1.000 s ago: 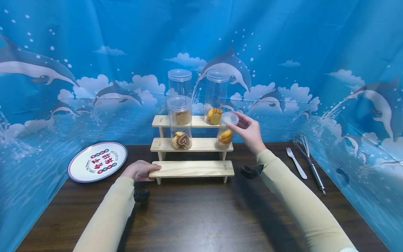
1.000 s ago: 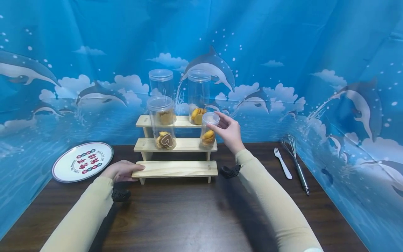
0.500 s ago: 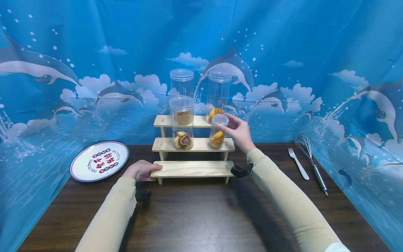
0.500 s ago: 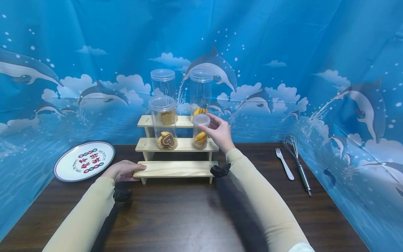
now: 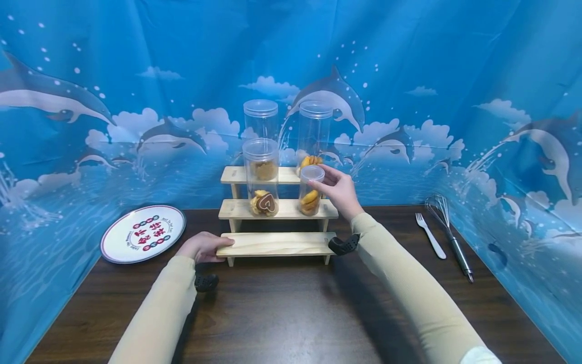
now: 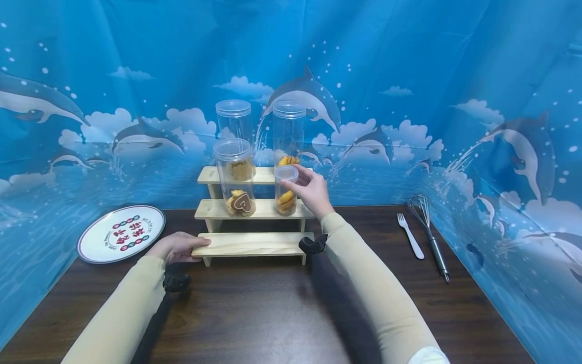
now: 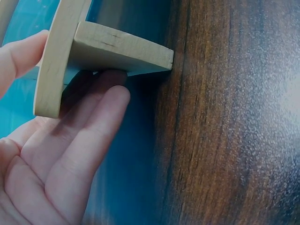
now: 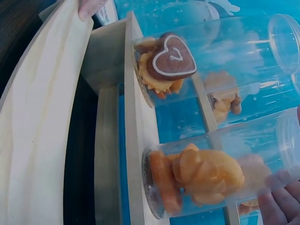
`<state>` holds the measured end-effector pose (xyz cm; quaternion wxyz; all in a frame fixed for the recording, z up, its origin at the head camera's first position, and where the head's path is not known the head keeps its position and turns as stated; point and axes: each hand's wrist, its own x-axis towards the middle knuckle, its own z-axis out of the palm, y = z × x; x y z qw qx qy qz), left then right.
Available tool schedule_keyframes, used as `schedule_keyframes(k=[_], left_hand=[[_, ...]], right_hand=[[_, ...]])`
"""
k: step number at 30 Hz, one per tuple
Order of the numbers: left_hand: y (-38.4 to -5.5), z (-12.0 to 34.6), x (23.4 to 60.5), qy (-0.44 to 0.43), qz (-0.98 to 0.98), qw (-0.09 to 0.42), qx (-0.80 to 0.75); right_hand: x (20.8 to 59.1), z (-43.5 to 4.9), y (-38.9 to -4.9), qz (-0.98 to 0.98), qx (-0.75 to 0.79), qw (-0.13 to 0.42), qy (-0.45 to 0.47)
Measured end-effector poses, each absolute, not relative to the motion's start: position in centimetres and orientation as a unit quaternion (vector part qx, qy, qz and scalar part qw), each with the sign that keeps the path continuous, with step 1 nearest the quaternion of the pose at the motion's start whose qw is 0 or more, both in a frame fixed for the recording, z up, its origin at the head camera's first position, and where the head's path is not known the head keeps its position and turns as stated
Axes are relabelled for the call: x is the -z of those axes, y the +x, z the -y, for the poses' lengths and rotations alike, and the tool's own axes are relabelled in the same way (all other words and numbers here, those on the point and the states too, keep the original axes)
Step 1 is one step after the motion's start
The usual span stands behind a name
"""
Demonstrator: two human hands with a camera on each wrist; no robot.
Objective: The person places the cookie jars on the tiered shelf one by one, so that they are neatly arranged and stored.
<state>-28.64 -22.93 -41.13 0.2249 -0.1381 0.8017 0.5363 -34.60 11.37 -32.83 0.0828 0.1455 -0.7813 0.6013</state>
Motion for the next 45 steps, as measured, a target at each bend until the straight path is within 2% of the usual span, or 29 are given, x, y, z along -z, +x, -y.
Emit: schedule_keyframes(k=[20,28,45], left_hand=[[-28.8,22.8,41.3,-0.137,-0.795,0.227,-0.546],[-28.6,23.0,41.3,-0.139,-0.796,0.222,-0.546],[-28.0,22.8,41.4,-0.138,-0.801,0.207,-0.544]], right_hand=[[32.6,-11.6,-34.6,0.784,-0.599,0.073,0.146],[32.6,-12.1,-34.4,0.768,-0.612,0.09,0.165],[33.9,-15.7,-33.1,0.787,-0.585,0.107,0.167]])
